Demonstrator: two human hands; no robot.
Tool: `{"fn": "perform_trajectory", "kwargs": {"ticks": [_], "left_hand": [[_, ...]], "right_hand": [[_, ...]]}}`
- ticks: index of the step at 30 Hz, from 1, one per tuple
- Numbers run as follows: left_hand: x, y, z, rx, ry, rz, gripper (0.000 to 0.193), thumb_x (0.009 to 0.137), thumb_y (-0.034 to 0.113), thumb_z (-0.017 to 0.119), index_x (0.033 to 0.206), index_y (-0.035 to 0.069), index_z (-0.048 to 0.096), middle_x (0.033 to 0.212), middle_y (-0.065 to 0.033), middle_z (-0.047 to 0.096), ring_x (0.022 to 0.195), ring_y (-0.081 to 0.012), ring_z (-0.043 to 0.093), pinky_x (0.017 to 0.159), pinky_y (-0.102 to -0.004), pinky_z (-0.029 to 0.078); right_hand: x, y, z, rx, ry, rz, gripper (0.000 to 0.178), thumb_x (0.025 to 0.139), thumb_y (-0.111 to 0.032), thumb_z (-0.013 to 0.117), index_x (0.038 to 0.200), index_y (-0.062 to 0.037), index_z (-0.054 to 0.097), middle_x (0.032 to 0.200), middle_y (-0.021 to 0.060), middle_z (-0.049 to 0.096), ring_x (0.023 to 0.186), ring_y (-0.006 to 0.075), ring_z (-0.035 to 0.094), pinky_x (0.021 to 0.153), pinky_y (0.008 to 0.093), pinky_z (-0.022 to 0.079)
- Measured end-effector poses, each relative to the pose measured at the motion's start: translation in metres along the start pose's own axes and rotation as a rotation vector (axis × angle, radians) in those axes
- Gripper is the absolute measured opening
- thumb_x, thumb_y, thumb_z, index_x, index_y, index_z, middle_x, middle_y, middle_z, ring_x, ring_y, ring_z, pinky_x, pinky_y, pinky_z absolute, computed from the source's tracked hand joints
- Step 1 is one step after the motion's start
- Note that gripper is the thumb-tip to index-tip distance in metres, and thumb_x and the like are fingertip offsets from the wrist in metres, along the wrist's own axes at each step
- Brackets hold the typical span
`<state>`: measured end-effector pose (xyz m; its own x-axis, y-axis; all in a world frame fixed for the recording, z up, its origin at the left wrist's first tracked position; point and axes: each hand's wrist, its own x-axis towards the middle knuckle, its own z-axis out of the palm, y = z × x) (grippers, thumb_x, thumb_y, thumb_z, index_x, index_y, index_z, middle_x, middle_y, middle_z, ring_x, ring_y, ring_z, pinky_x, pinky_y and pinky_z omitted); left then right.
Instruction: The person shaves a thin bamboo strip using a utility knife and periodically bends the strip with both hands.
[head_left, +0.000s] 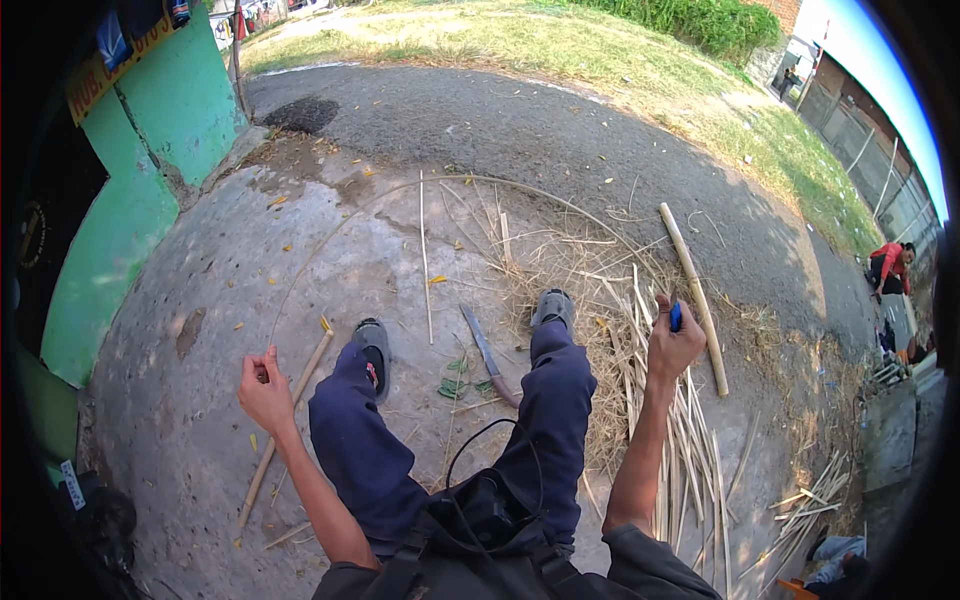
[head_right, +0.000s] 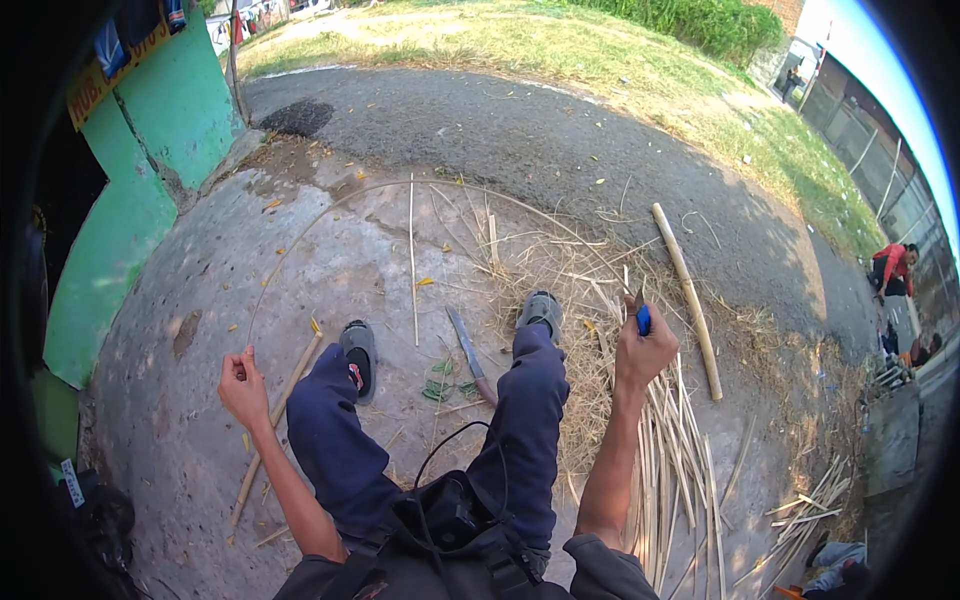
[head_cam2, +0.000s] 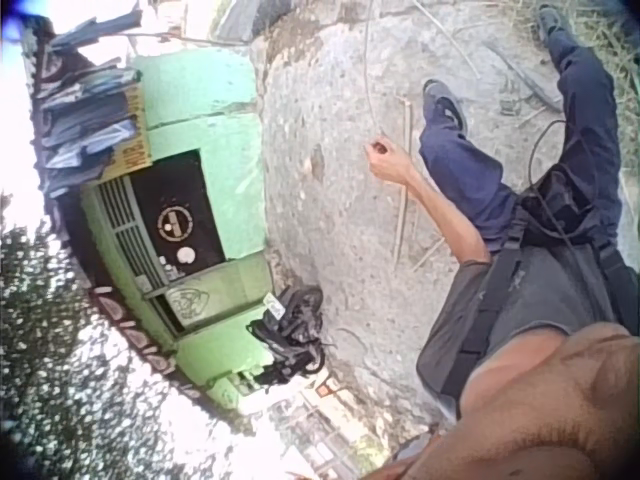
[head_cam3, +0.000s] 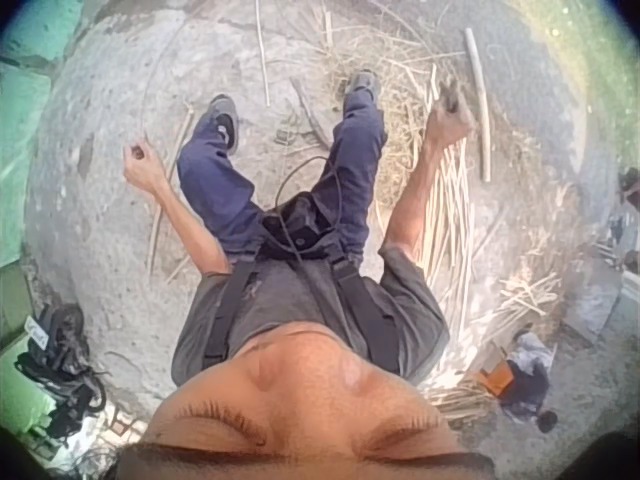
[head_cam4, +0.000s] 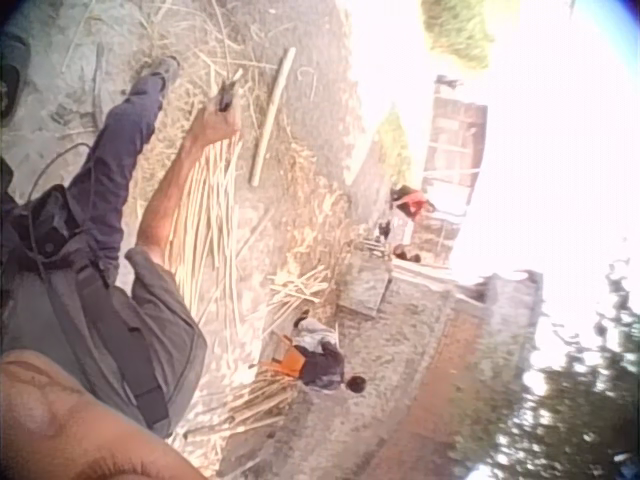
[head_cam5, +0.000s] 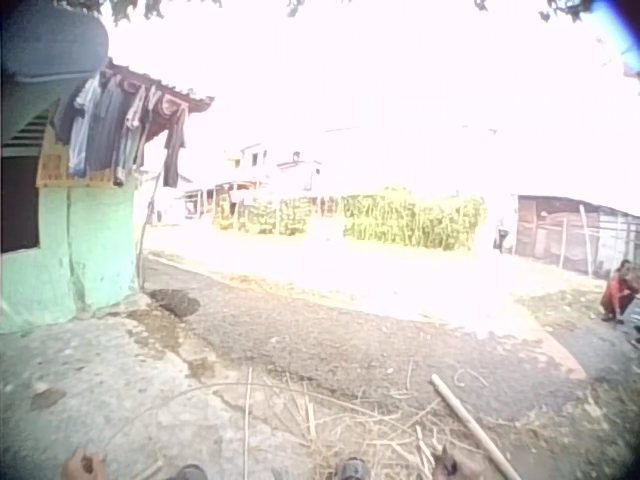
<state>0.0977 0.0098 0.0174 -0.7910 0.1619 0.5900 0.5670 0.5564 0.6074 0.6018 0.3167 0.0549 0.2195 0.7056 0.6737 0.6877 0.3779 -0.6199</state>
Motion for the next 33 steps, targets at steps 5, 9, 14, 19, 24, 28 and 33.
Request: {"fn": "perform_trajectory", "kwargs": {"ticks": [5, 9, 14, 19, 24, 28, 33], "left_hand": [[0.022, -0.038, -0.051, 0.102, -0.255, 0.286, 0.034, 0.102, 0.019, 0.066, 0.135, 0.011, 0.066, 0.132, -0.0172, 0.070, 0.131, -0.0350, 0.062, 0.109, -0.0461, 0.047], [0.047, -0.016, -0.137, 0.379, -0.018, 0.252, 0.053, 0.101, 0.008, 0.060, 0.154, 0.009, 0.054, 0.155, -0.0144, 0.056, 0.153, -0.0387, 0.041, 0.125, -0.0551, 0.029], [0.021, 0.127, -0.185, 0.035, -0.097, 0.499, 0.051, 0.098, 0.010, 0.066, 0.147, 0.000, 0.057, 0.153, -0.0156, 0.058, 0.147, -0.0377, 0.049, 0.123, -0.0598, 0.031], [-0.044, 0.210, -0.111, -0.211, -0.792, 0.763, 0.050, 0.096, 0.027, 0.074, 0.140, 0.005, 0.062, 0.139, -0.0159, 0.066, 0.136, -0.0366, 0.059, 0.116, -0.0511, 0.042], [-0.085, 0.201, -0.080, -0.181, -1.158, 0.604, 0.026, 0.099, 0.018, 0.070, 0.122, 0.007, 0.069, 0.106, -0.0114, 0.076, 0.093, -0.0330, 0.075, 0.078, -0.0431, 0.059], [-0.104, 0.197, -0.072, -0.378, -1.074, 0.529, 0.010, 0.104, 0.011, 0.063, 0.109, 0.005, 0.069, 0.073, -0.0112, 0.068, 0.063, -0.0321, 0.069, 0.056, -0.0402, 0.051], [-0.124, 0.210, -0.069, -0.584, -1.187, 0.280, 0.015, 0.109, 0.009, 0.054, 0.105, 0.002, 0.068, 0.061, -0.0094, 0.057, 0.052, -0.0232, 0.061, 0.053, -0.0346, 0.045]], "right_hand": [[0.011, 0.017, -0.020, 0.248, -0.436, 0.042, 0.013, 0.095, -0.014, 0.078, 0.102, -0.0022, 0.080, 0.070, 0.0091, 0.069, 0.061, 0.0131, 0.061, 0.059, 0.0304, 0.045], [0.012, 0.020, -0.039, 0.158, -0.629, -0.065, 0.017, 0.089, -0.009, 0.081, 0.102, 0.0006, 0.078, 0.081, 0.0111, 0.073, 0.068, 0.0153, 0.065, 0.064, 0.0326, 0.049], [0.000, -0.011, -0.039, 0.146, -0.816, -0.125, 0.015, 0.088, -0.005, 0.080, 0.098, 0.0045, 0.074, 0.079, 0.0103, 0.070, 0.068, 0.0198, 0.063, 0.065, 0.0331, 0.049], [-0.007, -0.049, -0.043, 0.220, -0.886, -0.251, 0.020, 0.082, -0.007, 0.083, 0.098, 0.0010, 0.074, 0.079, 0.0137, 0.069, 0.071, 0.0277, 0.069, 0.067, 0.0365, 0.050], [0.004, -0.068, -0.046, 0.383, -0.864, -0.398, 0.024, 0.083, -0.001, 0.079, 0.106, -0.0001, 0.073, 0.090, 0.0085, 0.070, 0.063, 0.0177, 0.059, 0.058, 0.0306, 0.044], [-0.024, -0.100, -0.047, 0.398, -0.416, 0.002, 0.070, 0.085, -0.013, 0.085, 0.146, -0.0069, 0.050, 0.102, 0.0029, 0.064, 0.058, 0.0028, 0.040, 0.051, 0.0198, 0.031], [-0.095, -0.108, -0.047, 0.729, -0.696, 0.068, 0.077, 0.084, -0.041, 0.084, 0.141, -0.0029, 0.051, 0.094, 0.0072, 0.065, 0.065, 0.0125, 0.055, 0.060, 0.0293, 0.045]]}}
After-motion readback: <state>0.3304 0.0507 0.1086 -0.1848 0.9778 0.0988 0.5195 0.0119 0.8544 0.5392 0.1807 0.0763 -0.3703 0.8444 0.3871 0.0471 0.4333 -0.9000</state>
